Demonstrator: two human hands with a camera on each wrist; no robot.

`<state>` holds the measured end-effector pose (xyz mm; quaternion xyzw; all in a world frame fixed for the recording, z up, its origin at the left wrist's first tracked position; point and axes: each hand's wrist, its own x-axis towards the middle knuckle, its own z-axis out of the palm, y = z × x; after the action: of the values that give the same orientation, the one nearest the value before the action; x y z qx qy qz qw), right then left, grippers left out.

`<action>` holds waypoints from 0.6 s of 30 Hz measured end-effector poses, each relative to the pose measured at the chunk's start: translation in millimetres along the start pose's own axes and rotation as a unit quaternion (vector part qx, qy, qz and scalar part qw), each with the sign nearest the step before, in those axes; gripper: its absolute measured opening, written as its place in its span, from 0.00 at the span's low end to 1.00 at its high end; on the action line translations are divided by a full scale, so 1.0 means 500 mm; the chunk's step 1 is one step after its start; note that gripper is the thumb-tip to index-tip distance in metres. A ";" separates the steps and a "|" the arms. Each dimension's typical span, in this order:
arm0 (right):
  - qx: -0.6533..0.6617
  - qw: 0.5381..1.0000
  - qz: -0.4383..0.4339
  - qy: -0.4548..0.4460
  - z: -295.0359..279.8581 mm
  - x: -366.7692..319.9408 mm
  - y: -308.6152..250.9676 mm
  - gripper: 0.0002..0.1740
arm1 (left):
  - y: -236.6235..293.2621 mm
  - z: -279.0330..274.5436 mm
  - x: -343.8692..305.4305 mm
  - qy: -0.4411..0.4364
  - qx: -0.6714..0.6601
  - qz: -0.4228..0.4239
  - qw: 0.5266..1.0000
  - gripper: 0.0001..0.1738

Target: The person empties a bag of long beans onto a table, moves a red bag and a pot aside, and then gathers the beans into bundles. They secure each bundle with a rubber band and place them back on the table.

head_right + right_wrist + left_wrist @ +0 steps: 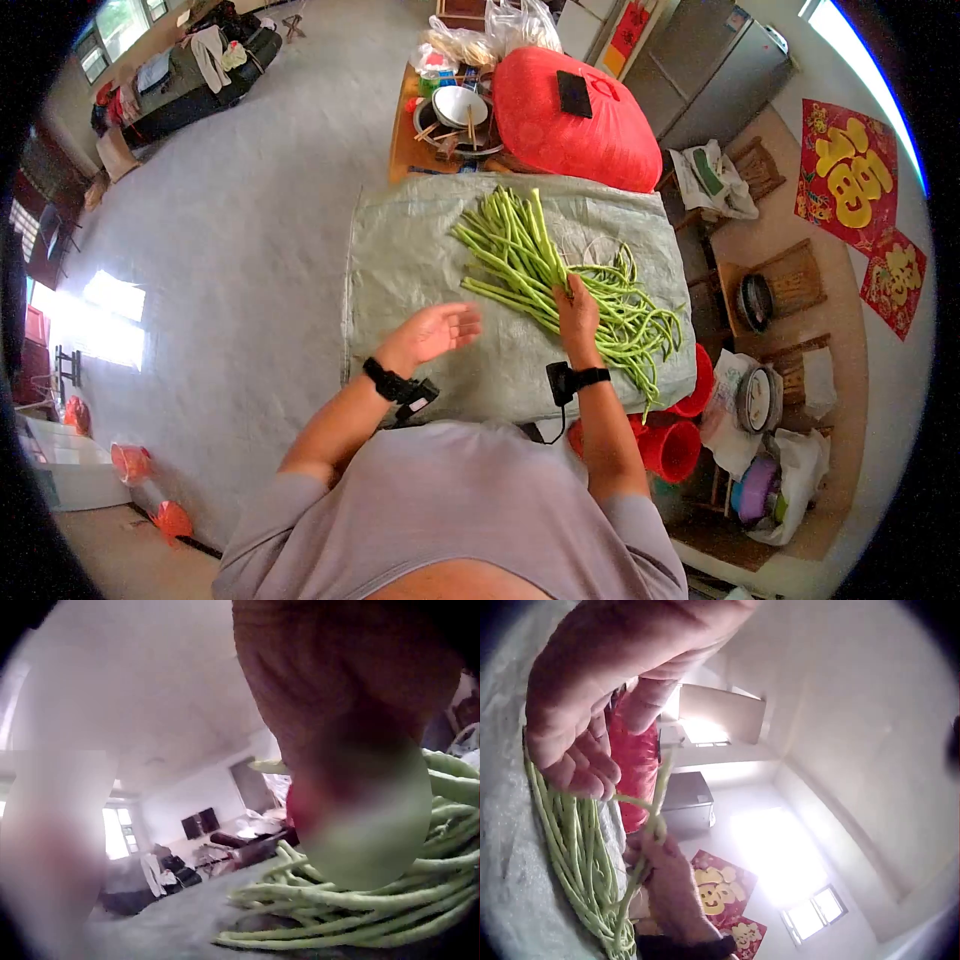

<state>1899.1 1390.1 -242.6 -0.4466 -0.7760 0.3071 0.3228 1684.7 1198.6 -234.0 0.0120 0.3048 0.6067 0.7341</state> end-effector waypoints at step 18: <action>-0.038 0.952 -0.132 -0.273 -0.041 -0.135 -0.064 0.17 | -0.027 0.057 0.052 -0.061 -0.061 0.230 0.969 0.37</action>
<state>1925.6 1320.6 -221.3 -0.2509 -0.8975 0.3425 0.1193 1711.6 1228.3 -227.2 0.0742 0.2109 0.7746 0.5916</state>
